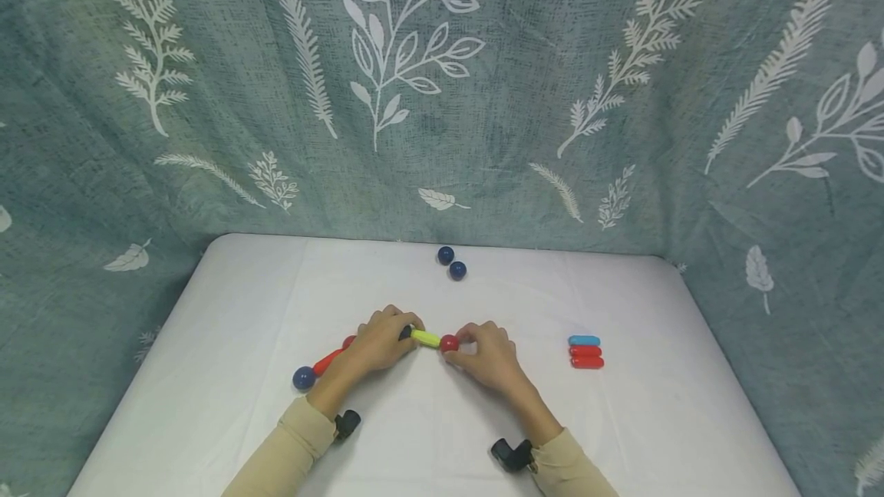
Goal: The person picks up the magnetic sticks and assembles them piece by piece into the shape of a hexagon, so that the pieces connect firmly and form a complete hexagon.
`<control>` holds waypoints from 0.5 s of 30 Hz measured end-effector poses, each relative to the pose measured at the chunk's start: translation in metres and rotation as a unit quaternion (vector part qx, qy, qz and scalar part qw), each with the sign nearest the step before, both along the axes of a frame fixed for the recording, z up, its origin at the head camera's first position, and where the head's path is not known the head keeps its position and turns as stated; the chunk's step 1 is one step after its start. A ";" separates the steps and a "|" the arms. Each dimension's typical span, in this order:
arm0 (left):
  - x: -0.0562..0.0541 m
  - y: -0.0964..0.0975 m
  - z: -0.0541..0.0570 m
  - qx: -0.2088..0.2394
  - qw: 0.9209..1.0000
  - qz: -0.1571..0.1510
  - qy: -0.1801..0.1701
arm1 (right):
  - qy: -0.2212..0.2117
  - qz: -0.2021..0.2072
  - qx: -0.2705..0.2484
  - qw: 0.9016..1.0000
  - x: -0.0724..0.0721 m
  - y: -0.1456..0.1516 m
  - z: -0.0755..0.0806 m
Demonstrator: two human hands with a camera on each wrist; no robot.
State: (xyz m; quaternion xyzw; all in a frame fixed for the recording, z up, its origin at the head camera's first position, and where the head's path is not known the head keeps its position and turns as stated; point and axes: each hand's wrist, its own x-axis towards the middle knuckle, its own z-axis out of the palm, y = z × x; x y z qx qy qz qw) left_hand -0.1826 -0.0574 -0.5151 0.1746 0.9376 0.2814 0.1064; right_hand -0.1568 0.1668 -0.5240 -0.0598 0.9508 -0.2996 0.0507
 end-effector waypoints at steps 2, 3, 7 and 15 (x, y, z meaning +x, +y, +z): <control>0.000 0.001 -0.001 -0.003 1.000 -0.001 0.001 | 0.002 0.001 -0.003 1.000 0.000 0.000 0.001; 0.000 0.002 -0.002 -0.004 1.000 -0.001 0.003 | 0.003 0.001 -0.004 1.000 0.001 0.000 0.001; 0.001 0.008 -0.005 -0.002 1.000 -0.008 0.015 | 0.005 0.004 -0.009 1.000 0.001 0.001 0.001; 0.002 0.023 -0.008 -0.010 0.999 -0.027 0.026 | 0.010 0.005 -0.013 1.000 0.001 0.001 0.000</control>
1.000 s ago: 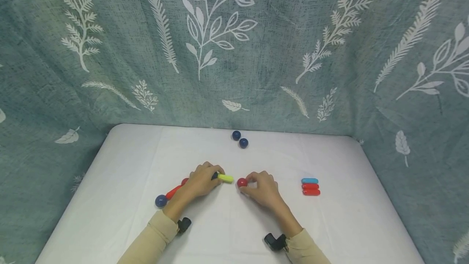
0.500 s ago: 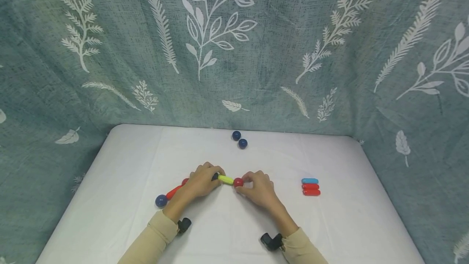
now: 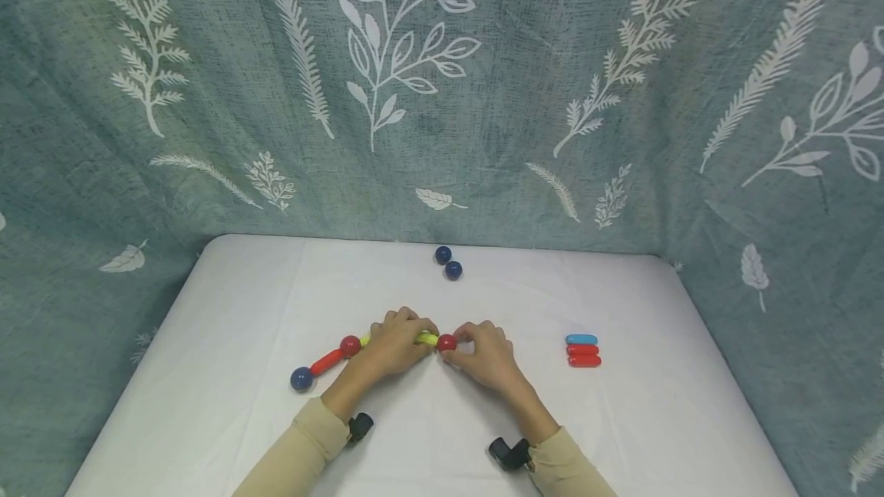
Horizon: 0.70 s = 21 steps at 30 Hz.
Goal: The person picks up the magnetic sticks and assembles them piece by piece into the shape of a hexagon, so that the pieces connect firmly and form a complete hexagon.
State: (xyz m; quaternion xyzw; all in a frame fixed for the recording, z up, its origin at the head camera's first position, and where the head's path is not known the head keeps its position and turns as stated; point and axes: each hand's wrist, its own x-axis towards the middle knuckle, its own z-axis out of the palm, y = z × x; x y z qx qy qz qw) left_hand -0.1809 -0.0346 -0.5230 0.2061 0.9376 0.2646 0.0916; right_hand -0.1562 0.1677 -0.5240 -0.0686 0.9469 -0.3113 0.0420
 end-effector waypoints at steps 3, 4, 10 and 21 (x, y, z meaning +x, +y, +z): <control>0.001 0.002 0.001 -0.007 1.000 -0.002 0.002 | 0.001 -0.001 -0.001 1.000 0.001 0.000 0.000; 0.001 0.003 0.002 -0.008 1.000 -0.002 0.003 | 0.001 -0.001 -0.002 1.000 0.001 0.001 0.001; 0.002 0.003 0.006 -0.009 1.000 -0.003 0.003 | 0.000 -0.004 -0.006 1.000 0.004 0.008 0.002; 0.003 0.004 0.007 -0.003 1.000 0.001 -0.003 | 0.013 -0.034 -0.068 0.997 0.032 0.056 0.008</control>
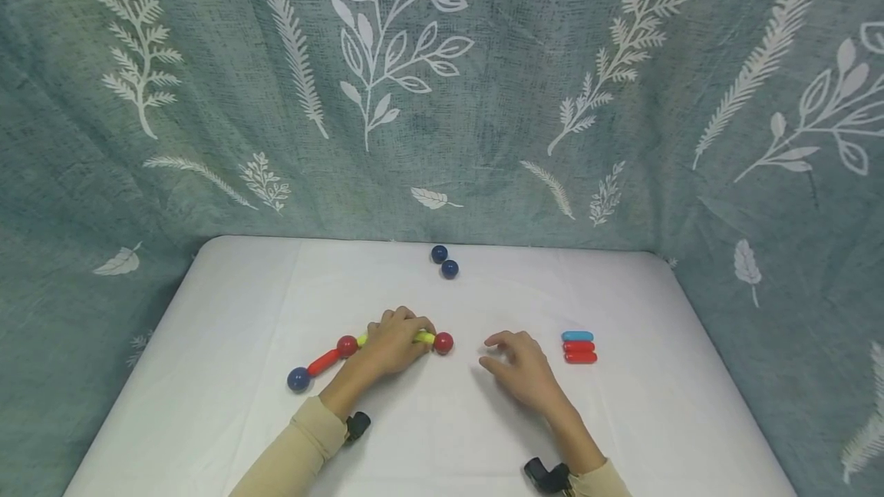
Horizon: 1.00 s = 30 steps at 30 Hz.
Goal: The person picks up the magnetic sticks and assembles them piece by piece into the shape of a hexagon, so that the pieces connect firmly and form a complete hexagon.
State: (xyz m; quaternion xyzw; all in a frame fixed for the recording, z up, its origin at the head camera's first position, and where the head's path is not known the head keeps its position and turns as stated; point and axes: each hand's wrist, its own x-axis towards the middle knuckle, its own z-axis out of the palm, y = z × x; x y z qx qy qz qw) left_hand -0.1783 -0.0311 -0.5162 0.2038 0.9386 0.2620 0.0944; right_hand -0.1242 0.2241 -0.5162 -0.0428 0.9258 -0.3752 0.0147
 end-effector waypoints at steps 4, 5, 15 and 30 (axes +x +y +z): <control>-0.001 0.000 -0.001 -0.001 1.000 -0.001 -0.003 | 0.009 -0.009 -0.011 1.000 0.009 0.021 0.000; -0.001 0.000 -0.001 -0.001 1.000 0.000 -0.004 | 0.009 -0.013 -0.011 1.000 0.011 0.026 0.000; -0.002 0.002 -0.002 0.001 1.000 0.003 -0.006 | 0.011 -0.050 0.000 0.999 0.027 0.085 0.008; 0.001 0.001 0.003 0.005 1.000 0.008 -0.014 | -0.018 -0.138 0.056 0.989 0.024 0.132 0.001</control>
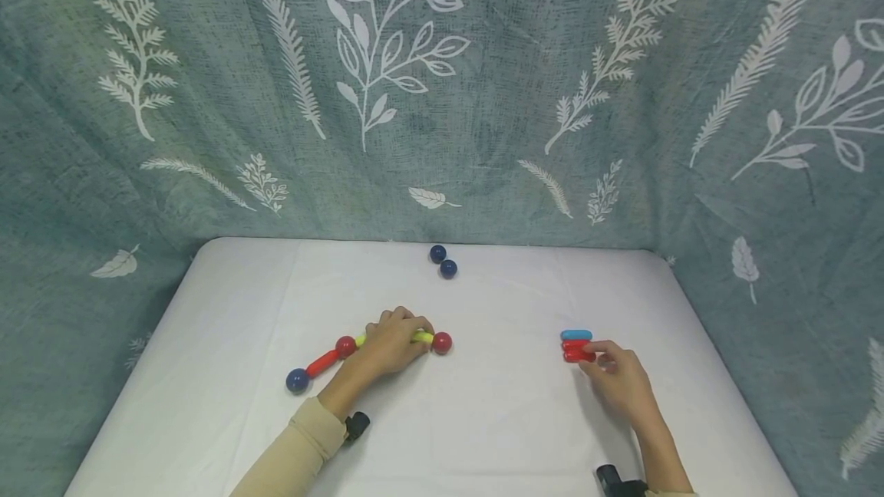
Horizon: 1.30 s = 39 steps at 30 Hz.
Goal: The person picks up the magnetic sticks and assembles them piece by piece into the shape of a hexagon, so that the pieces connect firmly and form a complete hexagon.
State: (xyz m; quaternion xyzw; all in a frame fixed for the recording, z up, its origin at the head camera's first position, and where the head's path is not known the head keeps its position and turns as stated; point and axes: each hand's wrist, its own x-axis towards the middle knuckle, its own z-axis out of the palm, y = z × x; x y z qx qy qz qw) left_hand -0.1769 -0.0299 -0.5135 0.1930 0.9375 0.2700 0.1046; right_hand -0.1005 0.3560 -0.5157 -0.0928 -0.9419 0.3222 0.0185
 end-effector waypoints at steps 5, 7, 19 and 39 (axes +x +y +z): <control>0.000 0.000 -0.001 -0.002 1.000 -0.001 0.000 | -0.022 -0.011 -0.003 1.000 -0.002 0.004 -0.005; -0.001 -0.001 -0.002 -0.002 1.000 -0.001 0.001 | -0.029 -0.011 -0.006 0.999 -0.002 0.006 -0.006; -0.001 -0.001 -0.001 0.002 1.000 0.000 0.001 | -0.060 -0.020 0.003 0.998 -0.006 0.005 -0.007; -0.002 -0.001 0.000 -0.005 1.000 0.003 -0.002 | -0.026 0.031 -0.028 0.999 -0.006 -0.035 0.000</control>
